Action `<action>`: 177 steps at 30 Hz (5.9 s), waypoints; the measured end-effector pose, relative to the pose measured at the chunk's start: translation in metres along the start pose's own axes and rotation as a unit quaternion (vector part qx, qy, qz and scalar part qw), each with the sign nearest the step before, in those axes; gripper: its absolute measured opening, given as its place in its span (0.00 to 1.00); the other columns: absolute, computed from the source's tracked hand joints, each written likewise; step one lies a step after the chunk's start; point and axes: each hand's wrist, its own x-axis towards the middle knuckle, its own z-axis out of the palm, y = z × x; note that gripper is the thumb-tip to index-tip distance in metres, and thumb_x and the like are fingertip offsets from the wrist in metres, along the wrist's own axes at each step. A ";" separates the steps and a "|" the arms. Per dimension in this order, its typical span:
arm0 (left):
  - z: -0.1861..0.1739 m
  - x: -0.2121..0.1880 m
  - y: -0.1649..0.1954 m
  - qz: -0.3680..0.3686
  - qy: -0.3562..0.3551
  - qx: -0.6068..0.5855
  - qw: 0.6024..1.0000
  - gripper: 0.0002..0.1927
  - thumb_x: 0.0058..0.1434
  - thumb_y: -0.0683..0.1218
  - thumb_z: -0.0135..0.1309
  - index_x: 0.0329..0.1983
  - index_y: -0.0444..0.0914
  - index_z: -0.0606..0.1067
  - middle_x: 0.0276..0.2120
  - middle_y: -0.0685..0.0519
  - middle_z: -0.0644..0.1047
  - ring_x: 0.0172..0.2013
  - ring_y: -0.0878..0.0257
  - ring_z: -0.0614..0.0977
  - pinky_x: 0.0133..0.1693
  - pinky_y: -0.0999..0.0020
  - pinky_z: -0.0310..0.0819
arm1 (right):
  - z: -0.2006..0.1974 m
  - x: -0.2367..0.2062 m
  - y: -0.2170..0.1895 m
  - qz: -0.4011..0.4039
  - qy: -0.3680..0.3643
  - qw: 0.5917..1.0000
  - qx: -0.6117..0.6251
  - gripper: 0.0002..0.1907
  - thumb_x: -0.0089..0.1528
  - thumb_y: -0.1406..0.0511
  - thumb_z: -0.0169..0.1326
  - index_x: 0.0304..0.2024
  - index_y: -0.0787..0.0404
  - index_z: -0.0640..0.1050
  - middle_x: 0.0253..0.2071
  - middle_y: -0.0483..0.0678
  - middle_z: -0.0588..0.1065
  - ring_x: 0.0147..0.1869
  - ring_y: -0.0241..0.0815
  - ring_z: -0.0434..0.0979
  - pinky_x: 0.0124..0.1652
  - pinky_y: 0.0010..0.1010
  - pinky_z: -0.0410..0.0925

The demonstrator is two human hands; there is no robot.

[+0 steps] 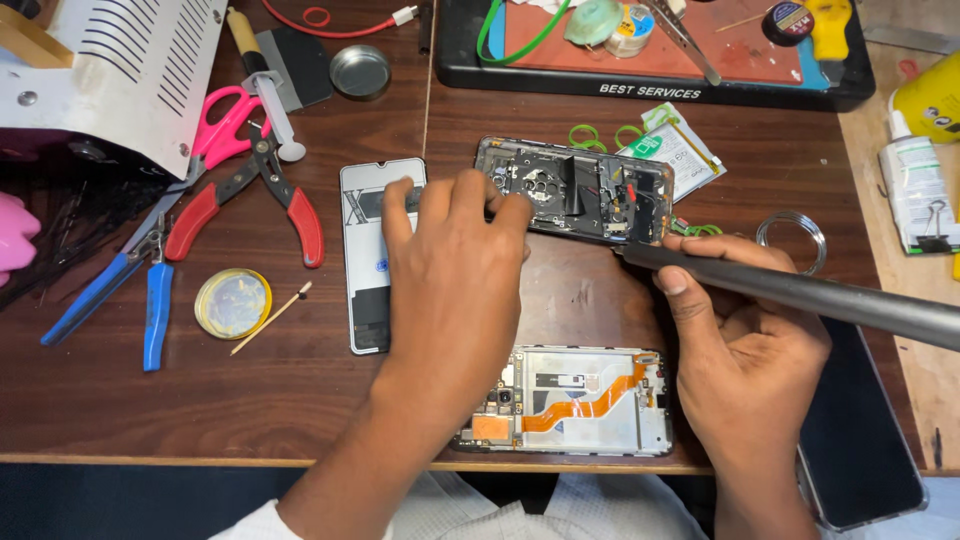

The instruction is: The person disassembles a smartphone, removes the battery and screen, and uses a soldering iron to work on the motherboard. They then reattach the battery connector and place the screen aside.

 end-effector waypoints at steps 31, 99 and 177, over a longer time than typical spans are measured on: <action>-0.066 0.014 0.000 0.094 0.103 0.069 0.988 0.06 0.64 0.43 0.65 0.40 0.39 0.78 0.42 0.52 0.74 0.49 0.51 0.75 0.59 0.52 0.63 | -0.075 -0.016 -0.041 0.074 0.112 0.991 0.009 0.11 0.66 0.77 0.53 0.51 0.74 0.70 0.49 0.62 0.77 0.54 0.49 0.82 0.55 0.37 0.79; -0.002 -0.005 0.002 0.100 -0.075 -0.088 0.988 0.16 0.59 0.47 0.61 0.48 0.36 0.79 0.55 0.42 0.72 0.59 0.46 0.71 0.61 0.47 0.61 | -0.023 0.007 -0.015 0.089 0.069 0.994 0.001 0.10 0.65 0.75 0.55 0.49 0.72 0.71 0.47 0.61 0.77 0.53 0.48 0.83 0.53 0.37 0.81; -0.039 -0.014 -0.016 0.068 0.032 -0.286 0.955 0.12 0.62 0.43 0.65 0.47 0.38 0.78 0.40 0.52 0.79 0.46 0.55 0.81 0.51 0.59 0.73 | -0.010 0.013 -0.032 0.223 0.028 0.943 0.246 0.12 0.70 0.69 0.51 0.53 0.71 0.73 0.47 0.64 0.78 0.49 0.51 0.83 0.48 0.38 0.79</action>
